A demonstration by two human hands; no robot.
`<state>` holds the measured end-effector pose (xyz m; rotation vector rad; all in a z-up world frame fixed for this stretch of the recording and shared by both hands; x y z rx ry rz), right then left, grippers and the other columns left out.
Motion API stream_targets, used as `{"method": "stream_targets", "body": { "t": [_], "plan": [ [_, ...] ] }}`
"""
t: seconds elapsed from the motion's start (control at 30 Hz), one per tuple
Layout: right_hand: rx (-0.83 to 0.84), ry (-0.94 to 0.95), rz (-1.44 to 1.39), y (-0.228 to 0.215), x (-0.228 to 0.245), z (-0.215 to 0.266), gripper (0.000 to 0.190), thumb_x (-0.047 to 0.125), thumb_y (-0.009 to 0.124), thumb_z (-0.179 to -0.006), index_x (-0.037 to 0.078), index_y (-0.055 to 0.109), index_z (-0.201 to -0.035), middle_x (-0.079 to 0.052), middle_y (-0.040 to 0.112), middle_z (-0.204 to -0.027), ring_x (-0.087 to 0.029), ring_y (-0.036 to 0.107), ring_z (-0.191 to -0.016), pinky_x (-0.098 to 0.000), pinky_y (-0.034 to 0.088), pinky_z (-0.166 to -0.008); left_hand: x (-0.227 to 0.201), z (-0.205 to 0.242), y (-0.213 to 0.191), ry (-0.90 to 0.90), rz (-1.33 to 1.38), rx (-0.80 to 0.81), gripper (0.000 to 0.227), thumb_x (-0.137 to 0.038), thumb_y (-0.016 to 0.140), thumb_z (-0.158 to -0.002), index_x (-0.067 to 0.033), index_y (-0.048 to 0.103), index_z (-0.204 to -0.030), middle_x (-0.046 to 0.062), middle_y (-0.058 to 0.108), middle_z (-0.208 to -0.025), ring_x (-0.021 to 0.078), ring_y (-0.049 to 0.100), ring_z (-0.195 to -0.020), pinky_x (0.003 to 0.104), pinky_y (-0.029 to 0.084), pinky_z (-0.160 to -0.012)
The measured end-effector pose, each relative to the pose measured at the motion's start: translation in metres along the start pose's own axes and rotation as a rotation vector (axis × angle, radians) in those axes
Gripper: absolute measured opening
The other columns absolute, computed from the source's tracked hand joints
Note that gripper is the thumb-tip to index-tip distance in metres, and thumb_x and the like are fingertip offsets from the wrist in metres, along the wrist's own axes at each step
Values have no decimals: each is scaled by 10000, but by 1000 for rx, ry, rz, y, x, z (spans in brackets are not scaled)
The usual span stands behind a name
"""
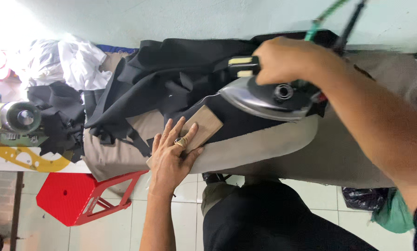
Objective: The person irons pieces of black fabric on a padded board using a steam iron and a wooden block. They smooth the fabric by hand, press the iron over specific sections, and use the wooden block to flatten seams.
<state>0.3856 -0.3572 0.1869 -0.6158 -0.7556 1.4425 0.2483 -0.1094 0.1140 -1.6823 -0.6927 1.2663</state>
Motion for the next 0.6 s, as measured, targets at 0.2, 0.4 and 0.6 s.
{"method": "stream_targets", "body": {
  "t": [0.2,0.4,0.6],
  "plan": [
    [1,-203,180,6,81,-28,259,115,532,-831,-56,685,-952,-241,688,-919,-391,648,-786,-480,484,-614,12,16,-2,-44,4,-3,590,-472,700,-921,-348,559,-1481,29,463,-1614,347,325,-1544,547,296,-1143],
    [9,-281,201,10,124,-11,176,21,503,-769,53,648,-862,-141,670,-839,-330,625,-704,-446,483,-553,31,61,-11,-131,115,-96,578,-394,736,-912,-288,588,-1461,85,483,-1604,382,356,-1535,530,320,-1158],
    [-7,-369,313,22,148,-4,216,39,532,-777,82,698,-909,-127,718,-876,-358,693,-787,-478,544,-598,42,89,-7,-176,365,-242,601,-216,796,-883,-181,584,-1444,193,461,-1593,389,464,-1465,499,387,-1192]
  ]
}}
Point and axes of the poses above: each hand's wrist, its own z-axis away from the middle knuckle, its own y-axis out of the palm, x = y × z, the point moved 10 cm from there along -z, towards the middle knuckle
